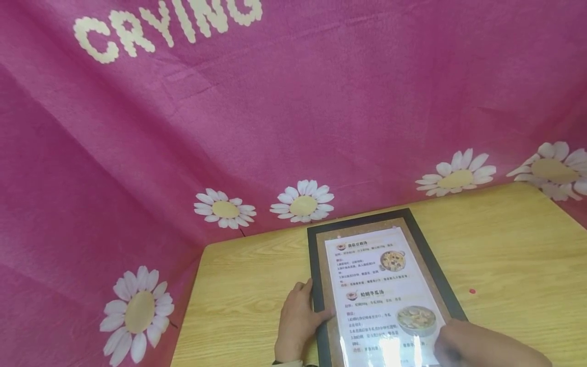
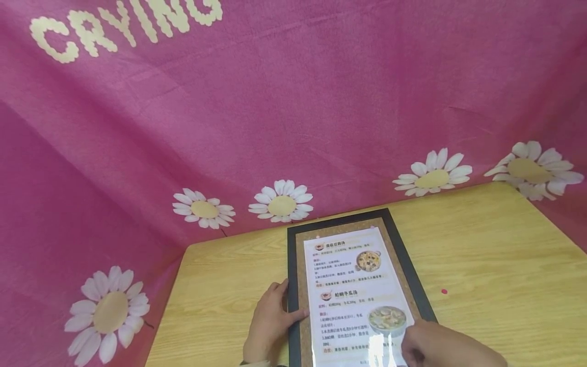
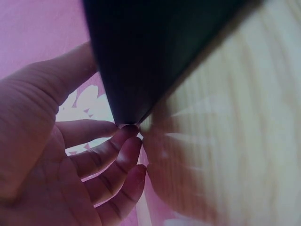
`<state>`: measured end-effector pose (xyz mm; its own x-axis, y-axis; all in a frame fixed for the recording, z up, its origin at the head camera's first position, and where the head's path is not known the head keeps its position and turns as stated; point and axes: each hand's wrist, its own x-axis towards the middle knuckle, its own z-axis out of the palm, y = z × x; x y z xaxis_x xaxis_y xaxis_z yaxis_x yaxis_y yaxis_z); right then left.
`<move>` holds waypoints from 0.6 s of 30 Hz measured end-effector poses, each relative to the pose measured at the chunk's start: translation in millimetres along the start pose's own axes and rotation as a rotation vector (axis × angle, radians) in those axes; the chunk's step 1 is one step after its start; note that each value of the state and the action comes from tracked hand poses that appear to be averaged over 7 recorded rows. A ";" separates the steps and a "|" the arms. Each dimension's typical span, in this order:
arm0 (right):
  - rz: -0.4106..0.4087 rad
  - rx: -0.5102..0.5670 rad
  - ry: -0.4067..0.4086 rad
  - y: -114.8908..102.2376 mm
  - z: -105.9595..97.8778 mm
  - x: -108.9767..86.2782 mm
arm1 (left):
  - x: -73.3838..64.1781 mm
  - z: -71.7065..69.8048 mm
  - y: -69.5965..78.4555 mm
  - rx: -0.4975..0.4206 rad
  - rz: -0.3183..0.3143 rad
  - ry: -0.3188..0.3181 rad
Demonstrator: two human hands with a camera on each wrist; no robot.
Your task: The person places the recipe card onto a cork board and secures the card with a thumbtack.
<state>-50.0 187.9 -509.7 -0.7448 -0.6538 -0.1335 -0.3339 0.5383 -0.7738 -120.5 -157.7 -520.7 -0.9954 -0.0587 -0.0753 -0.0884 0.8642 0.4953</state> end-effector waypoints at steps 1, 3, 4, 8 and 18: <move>-0.018 -0.005 -0.002 -0.4 -0.4 0.5 | 0.3 0.3 0.0 0.002 0.000 0.000; -0.077 -0.026 -0.003 -1.6 -1.9 2.9 | 0.9 0.7 0.4 0.010 -0.001 0.000; -0.066 -0.016 -0.009 -2.2 -2.9 2.6 | 1.0 0.5 0.6 0.011 0.001 0.001; 0.002 0.007 -0.006 -5.4 -2.9 0.3 | 1.7 0.2 1.3 0.012 0.004 -0.006; 0.124 0.107 0.006 -8.6 0.0 -2.4 | 0.4 -1.4 1.4 0.023 -0.020 -0.023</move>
<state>-45.3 184.8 -502.7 -0.7798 -0.5826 -0.2289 -0.1757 0.5547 -0.8133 -121.0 -157.3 -518.9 -0.9924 -0.0651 -0.1046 -0.1073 0.8745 0.4731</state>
